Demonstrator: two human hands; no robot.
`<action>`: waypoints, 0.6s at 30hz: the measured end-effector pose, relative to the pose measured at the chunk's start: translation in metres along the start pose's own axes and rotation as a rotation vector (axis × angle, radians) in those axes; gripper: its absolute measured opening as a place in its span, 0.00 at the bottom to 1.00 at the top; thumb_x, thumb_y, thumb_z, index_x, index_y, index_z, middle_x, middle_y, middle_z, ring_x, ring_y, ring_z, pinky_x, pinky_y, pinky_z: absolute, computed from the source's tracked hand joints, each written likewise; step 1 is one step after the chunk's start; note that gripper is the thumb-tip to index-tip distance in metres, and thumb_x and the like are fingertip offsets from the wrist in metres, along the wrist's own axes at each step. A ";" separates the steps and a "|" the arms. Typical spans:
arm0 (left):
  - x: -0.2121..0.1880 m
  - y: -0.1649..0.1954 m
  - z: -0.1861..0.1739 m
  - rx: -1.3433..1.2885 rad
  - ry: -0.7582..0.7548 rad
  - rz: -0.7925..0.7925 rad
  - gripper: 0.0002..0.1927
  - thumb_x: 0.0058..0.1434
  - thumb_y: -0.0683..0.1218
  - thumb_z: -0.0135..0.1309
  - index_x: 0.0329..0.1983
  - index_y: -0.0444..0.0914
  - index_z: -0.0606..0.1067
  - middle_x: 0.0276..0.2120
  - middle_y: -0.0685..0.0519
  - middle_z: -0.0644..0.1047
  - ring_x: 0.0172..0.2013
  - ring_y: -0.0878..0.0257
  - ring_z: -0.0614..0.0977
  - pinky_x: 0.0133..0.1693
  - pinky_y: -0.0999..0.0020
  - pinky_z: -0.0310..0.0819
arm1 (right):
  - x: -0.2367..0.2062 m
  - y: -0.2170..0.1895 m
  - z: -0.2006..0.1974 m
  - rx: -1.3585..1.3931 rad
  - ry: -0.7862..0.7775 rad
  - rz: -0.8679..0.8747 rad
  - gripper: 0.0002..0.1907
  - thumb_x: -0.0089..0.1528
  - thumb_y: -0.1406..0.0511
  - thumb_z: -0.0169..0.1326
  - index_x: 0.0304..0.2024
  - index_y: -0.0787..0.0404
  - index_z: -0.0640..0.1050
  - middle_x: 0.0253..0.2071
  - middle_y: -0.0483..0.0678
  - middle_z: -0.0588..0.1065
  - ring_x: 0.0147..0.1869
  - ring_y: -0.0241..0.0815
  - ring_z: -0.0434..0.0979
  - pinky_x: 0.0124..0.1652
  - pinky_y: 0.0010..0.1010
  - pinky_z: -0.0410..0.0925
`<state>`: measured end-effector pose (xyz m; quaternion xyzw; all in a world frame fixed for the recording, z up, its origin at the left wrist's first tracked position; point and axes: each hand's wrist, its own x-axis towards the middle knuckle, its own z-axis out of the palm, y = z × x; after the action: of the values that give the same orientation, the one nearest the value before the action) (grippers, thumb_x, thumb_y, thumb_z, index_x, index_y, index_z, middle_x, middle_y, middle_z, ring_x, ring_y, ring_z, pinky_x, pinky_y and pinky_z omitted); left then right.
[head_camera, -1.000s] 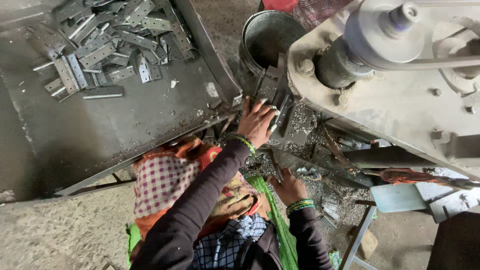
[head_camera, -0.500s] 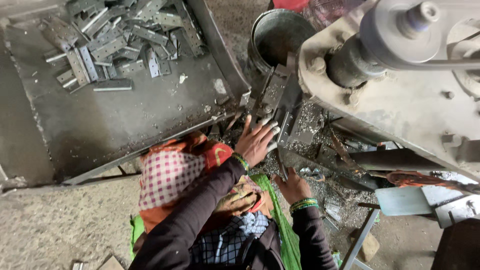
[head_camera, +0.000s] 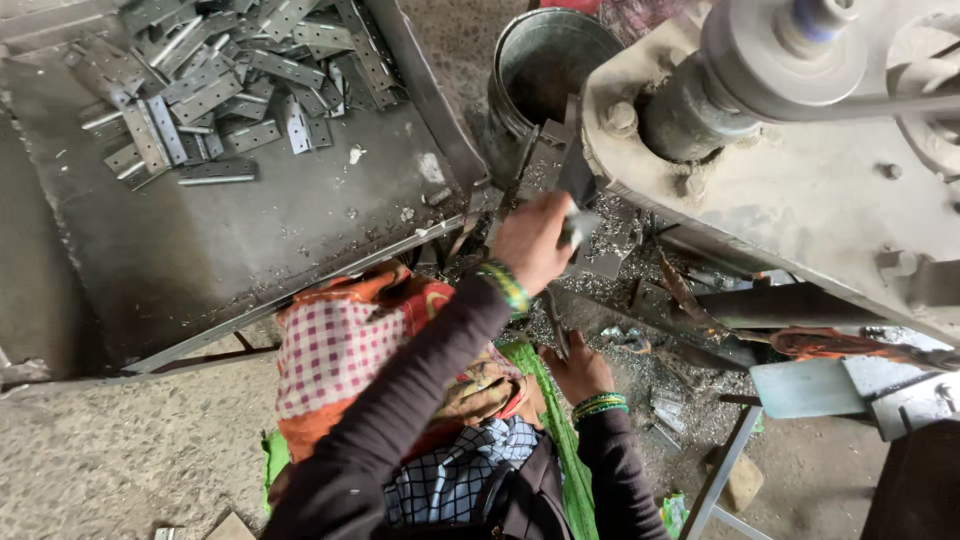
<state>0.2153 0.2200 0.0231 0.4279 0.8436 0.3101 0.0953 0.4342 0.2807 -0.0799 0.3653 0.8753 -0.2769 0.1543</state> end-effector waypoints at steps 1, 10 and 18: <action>0.001 0.012 0.005 0.116 0.149 -0.034 0.18 0.62 0.48 0.60 0.52 0.38 0.73 0.47 0.47 0.79 0.41 0.55 0.81 0.42 0.59 0.78 | 0.002 0.004 0.003 0.020 0.008 -0.021 0.31 0.65 0.46 0.51 0.59 0.61 0.66 0.34 0.62 0.81 0.32 0.57 0.83 0.34 0.48 0.76; -0.027 0.004 0.046 0.143 0.071 0.072 0.24 0.59 0.48 0.58 0.58 0.37 0.73 0.56 0.45 0.76 0.58 0.48 0.75 0.60 0.44 0.69 | 0.011 0.016 0.018 0.001 0.095 -0.147 0.34 0.64 0.46 0.53 0.63 0.61 0.65 0.42 0.67 0.79 0.39 0.66 0.82 0.36 0.52 0.74; -0.012 -0.040 0.046 0.446 0.202 0.168 0.24 0.59 0.45 0.55 0.60 0.39 0.72 0.64 0.50 0.73 0.68 0.57 0.71 0.72 0.31 0.34 | -0.001 -0.032 -0.038 -0.061 -0.089 -0.058 0.33 0.67 0.46 0.50 0.62 0.65 0.68 0.34 0.61 0.81 0.27 0.48 0.82 0.32 0.41 0.78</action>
<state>0.2161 0.2132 -0.0388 0.4736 0.8579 0.1645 -0.1120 0.4087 0.2842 -0.0367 0.3221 0.8860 -0.2702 0.1958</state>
